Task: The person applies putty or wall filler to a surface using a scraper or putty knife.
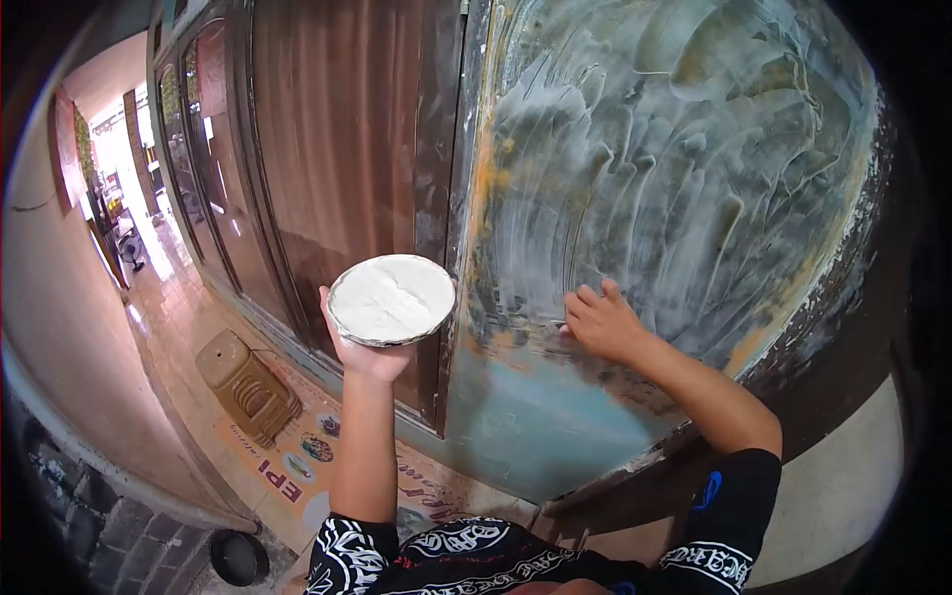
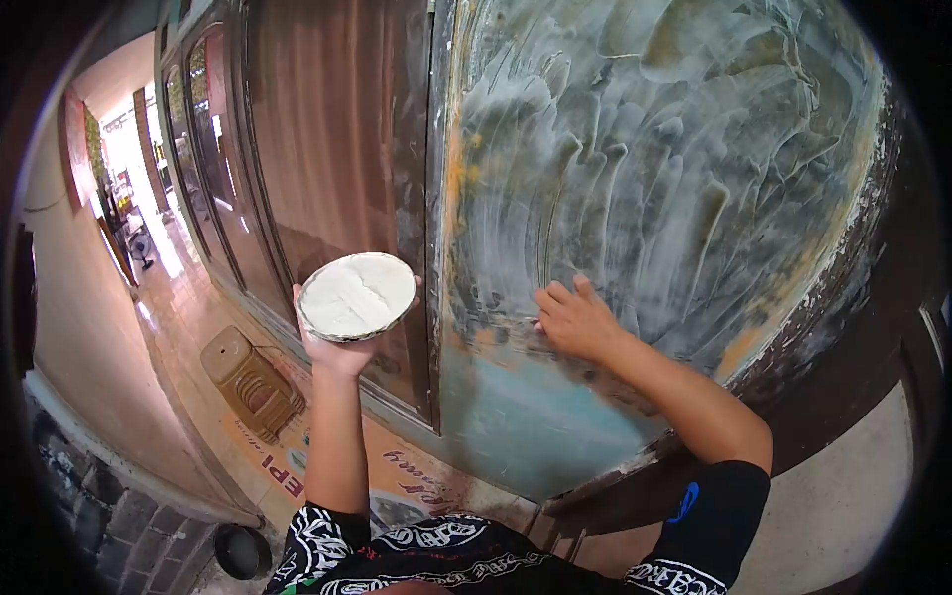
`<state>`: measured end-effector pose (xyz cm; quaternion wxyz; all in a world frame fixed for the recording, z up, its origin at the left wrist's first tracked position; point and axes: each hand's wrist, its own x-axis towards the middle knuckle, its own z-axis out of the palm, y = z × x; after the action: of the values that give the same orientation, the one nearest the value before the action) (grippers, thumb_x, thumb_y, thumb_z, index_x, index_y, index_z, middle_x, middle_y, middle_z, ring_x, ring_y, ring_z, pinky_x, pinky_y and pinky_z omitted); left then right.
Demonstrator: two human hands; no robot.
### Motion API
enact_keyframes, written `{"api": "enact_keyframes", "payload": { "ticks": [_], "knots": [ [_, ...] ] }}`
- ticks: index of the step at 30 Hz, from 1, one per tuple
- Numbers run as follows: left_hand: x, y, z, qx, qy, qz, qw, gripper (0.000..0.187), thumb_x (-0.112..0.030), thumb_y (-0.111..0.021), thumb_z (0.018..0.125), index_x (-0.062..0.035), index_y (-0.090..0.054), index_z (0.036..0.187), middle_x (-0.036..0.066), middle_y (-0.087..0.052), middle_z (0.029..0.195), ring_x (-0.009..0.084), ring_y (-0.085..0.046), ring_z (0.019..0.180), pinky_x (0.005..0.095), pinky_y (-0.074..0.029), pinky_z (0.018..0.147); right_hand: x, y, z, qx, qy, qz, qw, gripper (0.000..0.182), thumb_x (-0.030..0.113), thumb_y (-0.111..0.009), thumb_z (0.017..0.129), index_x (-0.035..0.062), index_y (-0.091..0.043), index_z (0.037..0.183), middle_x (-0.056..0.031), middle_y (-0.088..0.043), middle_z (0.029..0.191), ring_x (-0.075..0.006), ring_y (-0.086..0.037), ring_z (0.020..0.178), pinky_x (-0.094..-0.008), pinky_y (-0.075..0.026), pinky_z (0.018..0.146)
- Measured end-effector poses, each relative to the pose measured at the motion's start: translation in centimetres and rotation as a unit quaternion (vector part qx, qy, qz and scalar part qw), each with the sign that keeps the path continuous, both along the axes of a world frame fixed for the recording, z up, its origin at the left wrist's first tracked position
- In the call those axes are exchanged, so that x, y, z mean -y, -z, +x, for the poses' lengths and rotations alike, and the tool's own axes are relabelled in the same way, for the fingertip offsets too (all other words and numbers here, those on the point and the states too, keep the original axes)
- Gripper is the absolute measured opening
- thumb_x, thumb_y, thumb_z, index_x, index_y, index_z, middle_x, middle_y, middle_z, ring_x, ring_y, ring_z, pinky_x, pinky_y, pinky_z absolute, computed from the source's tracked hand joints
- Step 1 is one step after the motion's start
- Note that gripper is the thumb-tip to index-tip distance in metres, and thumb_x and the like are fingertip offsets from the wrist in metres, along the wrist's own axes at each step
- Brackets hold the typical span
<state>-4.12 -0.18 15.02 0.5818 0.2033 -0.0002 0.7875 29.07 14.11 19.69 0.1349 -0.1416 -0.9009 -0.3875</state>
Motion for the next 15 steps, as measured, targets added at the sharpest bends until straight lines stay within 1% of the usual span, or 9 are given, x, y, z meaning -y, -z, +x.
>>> {"api": "enact_keyframes", "payload": {
  "ticks": [2, 3, 4, 5, 6, 8, 12, 13, 15],
  "knots": [
    [-0.2, 0.1, 0.0, -0.015, 0.011, 0.021, 1.000, 0.083, -0.076, -0.039, 0.090, -0.0121, -0.052, 0.141, 0.009, -0.052, 0.146, 0.0341, -0.048, 0.134, 0.0545, -0.036, 0.113, -1.6, -1.8, -0.1, 0.004, 0.027, 0.074, 0.997, 0.026, 0.038, -0.064, 0.086, 0.0128, -0.068, 0.079, -0.0040, -0.053, 0.097, -0.0229, -0.050, 0.102, -0.0523, -0.034, 0.089],
    [-0.1, -0.2, 0.2, -0.001, 0.009, 0.007, 1.000, 0.083, -0.076, -0.039, 0.091, -0.0122, -0.052, 0.141, 0.009, -0.052, 0.146, 0.0340, -0.048, 0.133, 0.0545, -0.036, 0.112, -1.0, -5.0, -0.7, -0.062, 0.091, 0.034, 0.993, 0.027, 0.038, -0.063, 0.087, 0.0118, -0.068, 0.084, -0.0042, -0.054, 0.099, -0.0233, -0.050, 0.103, -0.0528, -0.034, 0.090],
    [-0.1, -0.3, 0.4, 0.013, 0.008, -0.008, 1.000, 0.082, -0.076, -0.039, 0.091, -0.0124, -0.051, 0.141, 0.009, -0.052, 0.146, 0.0340, -0.048, 0.133, 0.0546, -0.036, 0.112, -2.2, -8.4, -0.1, -0.109, 0.034, 0.119, 0.986, 0.029, 0.039, -0.060, 0.090, 0.0112, -0.068, 0.086, -0.0050, -0.054, 0.099, -0.0250, -0.050, 0.102, -0.0525, -0.033, 0.088],
    [-0.3, -0.4, 0.6, 0.008, 0.011, -0.004, 1.000, 0.082, -0.076, -0.039, 0.091, -0.0128, -0.052, 0.141, 0.009, -0.053, 0.144, 0.0341, -0.049, 0.132, 0.0546, -0.037, 0.112, -2.4, -12.3, 0.0, -0.172, 0.050, 0.212, 0.961, 0.030, 0.040, -0.059, 0.092, 0.0118, -0.067, 0.084, -0.0049, -0.054, 0.098, -0.0259, -0.050, 0.099, -0.0507, -0.033, 0.084],
    [-0.3, -0.4, 0.7, 0.008, 0.012, -0.004, 1.000, 0.082, -0.076, -0.039, 0.091, -0.0128, -0.052, 0.141, 0.009, -0.053, 0.144, 0.0341, -0.049, 0.132, 0.0546, -0.037, 0.112, -0.5, -16.3, 0.4, -0.240, 0.095, 0.190, 0.947, 0.029, 0.039, -0.058, 0.094, 0.0134, -0.067, 0.085, -0.0045, -0.055, 0.098, -0.0273, -0.049, 0.097, -0.0498, -0.031, 0.081],
    [-0.4, -0.3, 0.6, 0.006, 0.004, 0.002, 1.000, 0.081, -0.076, -0.039, 0.091, -0.0127, -0.053, 0.140, 0.009, -0.054, 0.143, 0.0342, -0.050, 0.131, 0.0545, -0.037, 0.111, 0.7, -21.0, 1.9, -0.347, 0.092, 0.267, 0.894, 0.024, 0.036, -0.059, 0.094, 0.0147, -0.068, 0.086, -0.0046, -0.055, 0.098, -0.0290, -0.048, 0.096, -0.0488, -0.031, 0.080],
    [-0.1, -0.3, 0.7, 0.015, -0.016, -0.005, 1.000, 0.081, -0.076, -0.039, 0.091, -0.0126, -0.053, 0.140, 0.008, -0.054, 0.144, 0.0339, -0.050, 0.131, 0.0545, -0.037, 0.112, 2.7, -18.1, 2.4, -0.336, 0.015, 0.184, 0.923, 0.017, 0.030, -0.064, 0.091, 0.0144, -0.066, 0.085, -0.0050, -0.055, 0.096, -0.0289, -0.047, 0.095, -0.0476, -0.030, 0.079],
    [-0.1, -0.1, 0.6, 0.018, -0.017, -0.006, 1.000, 0.081, -0.076, -0.040, 0.091, -0.0126, -0.053, 0.140, 0.008, -0.054, 0.144, 0.0338, -0.049, 0.131, 0.0545, -0.037, 0.112, 2.9, -15.4, 2.1, -0.281, 0.047, 0.087, 0.955, 0.016, 0.030, -0.067, 0.087, 0.0144, -0.067, 0.086, -0.0051, -0.055, 0.097, -0.0288, -0.048, 0.099, -0.0492, -0.031, 0.083],
    [-0.2, 0.2, 0.4, 0.021, -0.017, -0.008, 1.000, 0.081, -0.076, -0.040, 0.091, -0.0125, -0.053, 0.140, 0.008, -0.053, 0.144, 0.0337, -0.049, 0.132, 0.0544, -0.037, 0.112, 2.3, -7.6, 1.6, -0.115, 0.058, 0.032, 0.991, 0.022, 0.034, -0.069, 0.082, 0.0121, -0.066, 0.082, -0.0046, -0.053, 0.096, -0.0274, -0.049, 0.101, -0.0522, -0.032, 0.088]
  ]
}}
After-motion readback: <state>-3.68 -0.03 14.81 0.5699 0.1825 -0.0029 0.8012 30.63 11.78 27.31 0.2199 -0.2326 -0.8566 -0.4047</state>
